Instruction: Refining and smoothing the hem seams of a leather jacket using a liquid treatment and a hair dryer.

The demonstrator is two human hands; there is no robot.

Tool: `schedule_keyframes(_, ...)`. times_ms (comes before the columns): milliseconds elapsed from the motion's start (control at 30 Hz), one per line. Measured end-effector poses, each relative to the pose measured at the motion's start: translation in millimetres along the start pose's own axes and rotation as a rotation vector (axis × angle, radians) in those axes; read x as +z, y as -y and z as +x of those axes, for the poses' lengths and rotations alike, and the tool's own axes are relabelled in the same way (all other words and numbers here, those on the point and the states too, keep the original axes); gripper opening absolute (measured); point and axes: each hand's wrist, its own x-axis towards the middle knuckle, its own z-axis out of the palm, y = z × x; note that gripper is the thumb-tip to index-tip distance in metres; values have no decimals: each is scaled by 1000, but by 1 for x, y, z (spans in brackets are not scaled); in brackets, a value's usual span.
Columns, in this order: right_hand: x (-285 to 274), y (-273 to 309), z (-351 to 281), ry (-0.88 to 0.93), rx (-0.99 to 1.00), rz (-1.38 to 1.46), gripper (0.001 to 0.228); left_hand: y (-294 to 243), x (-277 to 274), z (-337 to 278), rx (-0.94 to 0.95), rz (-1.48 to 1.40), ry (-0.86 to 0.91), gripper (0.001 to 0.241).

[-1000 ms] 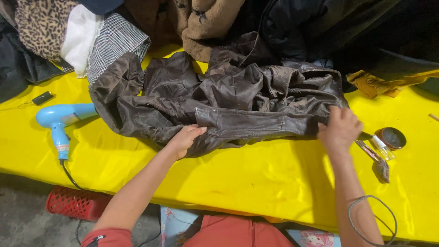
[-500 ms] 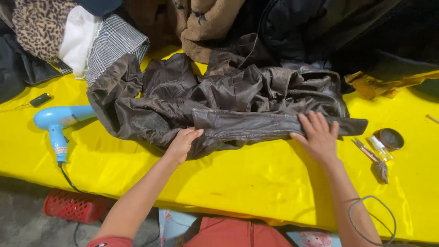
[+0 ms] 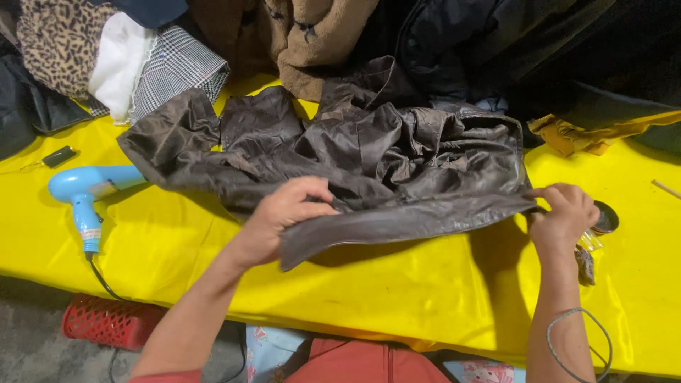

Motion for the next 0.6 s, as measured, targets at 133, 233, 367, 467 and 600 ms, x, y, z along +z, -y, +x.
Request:
schedule_keyframes(133,-65,9,29,-34,-25,1212,30,-38,-42,3,69,-337,-40,25)
schedule_keyframes(233,-115,13,42,198,-213,1811,21,-13,-63,2,162,-680,12,36)
schedule_keyframes(367,-44,-40,39,455,-223,2179,19,63,-57,-31,21,-887,-301,65)
schedule_keyframes(467,-72,14,58,434,465,1597,10,161,-30,-31,-702,-699,-739,32)
schedule_keyframes(600,-82,59,68,500,545,1110,10,142,15,5,-1154,-492,-536,72)
